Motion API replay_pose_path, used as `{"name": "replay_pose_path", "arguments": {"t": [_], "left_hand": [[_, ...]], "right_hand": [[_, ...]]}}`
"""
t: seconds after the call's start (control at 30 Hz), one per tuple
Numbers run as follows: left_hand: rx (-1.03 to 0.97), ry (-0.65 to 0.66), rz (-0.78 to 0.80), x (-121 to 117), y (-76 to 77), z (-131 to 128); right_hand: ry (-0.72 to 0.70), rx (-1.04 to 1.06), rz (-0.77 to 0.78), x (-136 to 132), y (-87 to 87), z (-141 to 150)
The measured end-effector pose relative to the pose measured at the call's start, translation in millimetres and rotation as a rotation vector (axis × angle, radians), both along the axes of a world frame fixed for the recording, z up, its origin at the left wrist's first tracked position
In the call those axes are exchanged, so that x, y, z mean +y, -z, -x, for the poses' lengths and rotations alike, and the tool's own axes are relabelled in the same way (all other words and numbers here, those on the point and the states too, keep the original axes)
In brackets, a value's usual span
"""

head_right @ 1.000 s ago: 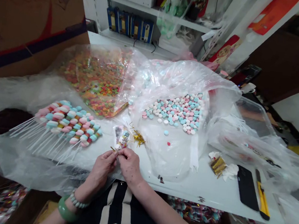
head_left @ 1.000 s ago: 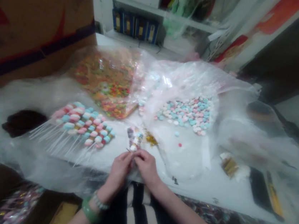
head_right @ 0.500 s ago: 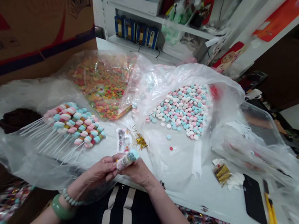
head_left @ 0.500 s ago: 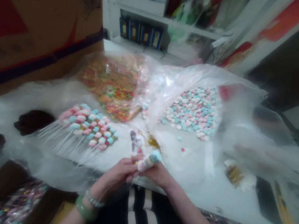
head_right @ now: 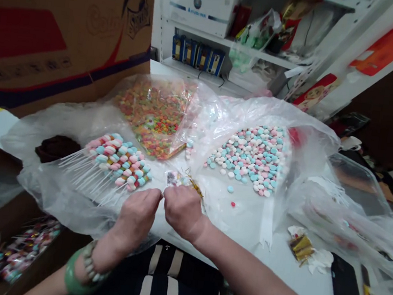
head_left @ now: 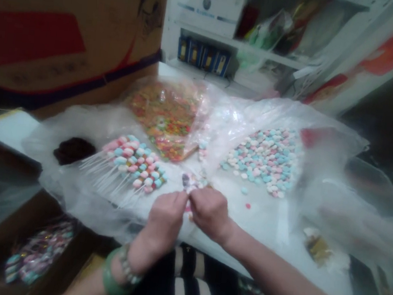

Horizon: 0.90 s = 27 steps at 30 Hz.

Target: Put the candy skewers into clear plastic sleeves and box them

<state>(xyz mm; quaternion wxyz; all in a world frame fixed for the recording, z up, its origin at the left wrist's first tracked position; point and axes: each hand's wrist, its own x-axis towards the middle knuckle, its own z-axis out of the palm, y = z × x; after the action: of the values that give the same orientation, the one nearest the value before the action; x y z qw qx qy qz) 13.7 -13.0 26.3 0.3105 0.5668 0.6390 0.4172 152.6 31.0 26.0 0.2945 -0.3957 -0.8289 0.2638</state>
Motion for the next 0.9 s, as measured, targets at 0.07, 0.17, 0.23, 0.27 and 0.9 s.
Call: {"name": "replay_pose_path", "arguments": {"t": [0.07, 0.17, 0.23, 0.27, 0.9], "left_hand": [[-0.118, -0.151, -0.031, -1, 8.2, -9], [-0.511, -0.275, 0.093, 5, 20.2, -3], [-0.836, -0.211, 0.348, 5, 25.9, 9], [-0.976, -0.101, 0.514, 3, 28.1, 16], [0.420, 0.331, 0.232, -92, 23.3, 125]], "right_hand": [[0.151, 0.331, 0.348, 2, 9.5, 16], [0.187, 0.690, 0.678, -3, 25.5, 32], [0.192, 0.618, 0.548, -6, 33.0, 29], [0.167, 0.493, 0.404, -7, 35.4, 25], [-0.402, -0.158, 0.554, -35, 13.5, 64]]}}
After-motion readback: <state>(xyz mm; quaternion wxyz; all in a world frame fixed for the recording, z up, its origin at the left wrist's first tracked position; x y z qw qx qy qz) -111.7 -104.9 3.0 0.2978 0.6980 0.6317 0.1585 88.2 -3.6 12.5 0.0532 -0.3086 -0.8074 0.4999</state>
